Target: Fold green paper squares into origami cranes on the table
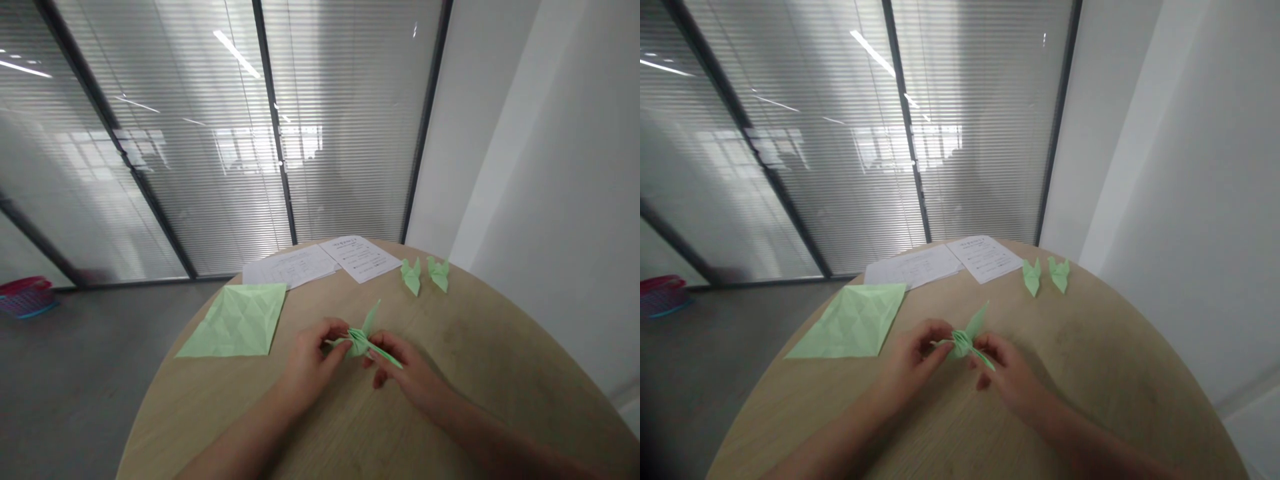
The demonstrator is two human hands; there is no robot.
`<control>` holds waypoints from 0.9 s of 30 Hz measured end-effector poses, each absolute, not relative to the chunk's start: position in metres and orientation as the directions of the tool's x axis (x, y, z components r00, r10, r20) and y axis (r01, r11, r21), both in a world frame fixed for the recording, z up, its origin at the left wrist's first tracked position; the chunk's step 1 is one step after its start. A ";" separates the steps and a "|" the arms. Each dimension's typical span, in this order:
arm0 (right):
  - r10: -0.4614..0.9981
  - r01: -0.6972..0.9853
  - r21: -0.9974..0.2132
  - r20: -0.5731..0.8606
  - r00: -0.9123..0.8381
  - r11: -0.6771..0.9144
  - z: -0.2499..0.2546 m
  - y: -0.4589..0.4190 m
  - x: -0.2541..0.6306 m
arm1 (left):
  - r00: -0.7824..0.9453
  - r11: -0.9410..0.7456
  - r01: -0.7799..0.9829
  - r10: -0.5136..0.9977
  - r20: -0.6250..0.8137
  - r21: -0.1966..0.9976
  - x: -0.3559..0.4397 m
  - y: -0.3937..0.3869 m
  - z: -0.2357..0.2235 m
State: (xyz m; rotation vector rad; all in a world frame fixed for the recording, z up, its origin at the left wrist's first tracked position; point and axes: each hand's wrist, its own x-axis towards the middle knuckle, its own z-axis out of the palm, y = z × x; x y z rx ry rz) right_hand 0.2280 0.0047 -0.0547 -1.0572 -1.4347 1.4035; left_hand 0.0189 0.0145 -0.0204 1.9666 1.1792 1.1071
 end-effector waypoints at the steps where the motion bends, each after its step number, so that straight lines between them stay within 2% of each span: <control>1: 0.958 -0.012 -1.000 -0.005 -0.287 -0.009 -0.055 0.005 0.227 | 0.264 -0.449 0.413 0.892 0.367 0.793 0.018 0.015 -0.020; 8: 0.956 -0.115 -0.987 -0.071 -0.286 -0.108 -0.060 0.010 0.226 | 0.347 -0.560 0.421 0.826 0.443 0.714 0.016 0.017 -0.022; 12: 0.940 -0.205 -0.963 -0.101 -0.325 -0.175 -0.055 0.011 0.226 | 0.363 -0.585 0.404 0.808 0.464 0.703 0.016 0.017 -0.021; 17: 0.951 -0.323 -0.921 -0.126 -0.283 -0.218 -0.050 0.009 0.227 | 0.401 -0.598 0.395 0.795 0.455 0.697 0.016 0.014 -0.015; 21: 0.935 -0.296 -0.933 -0.097 -0.340 -0.204 -0.051 0.010 0.227 | 0.438 -0.613 0.385 0.780 0.447 0.690 0.015 0.014 -0.014; 27: 0.921 -0.254 -0.956 -0.040 -0.388 -0.149 -0.050 0.008 0.224 | 0.488 -0.634 0.458 0.765 0.419 0.623 0.015 0.010 -0.011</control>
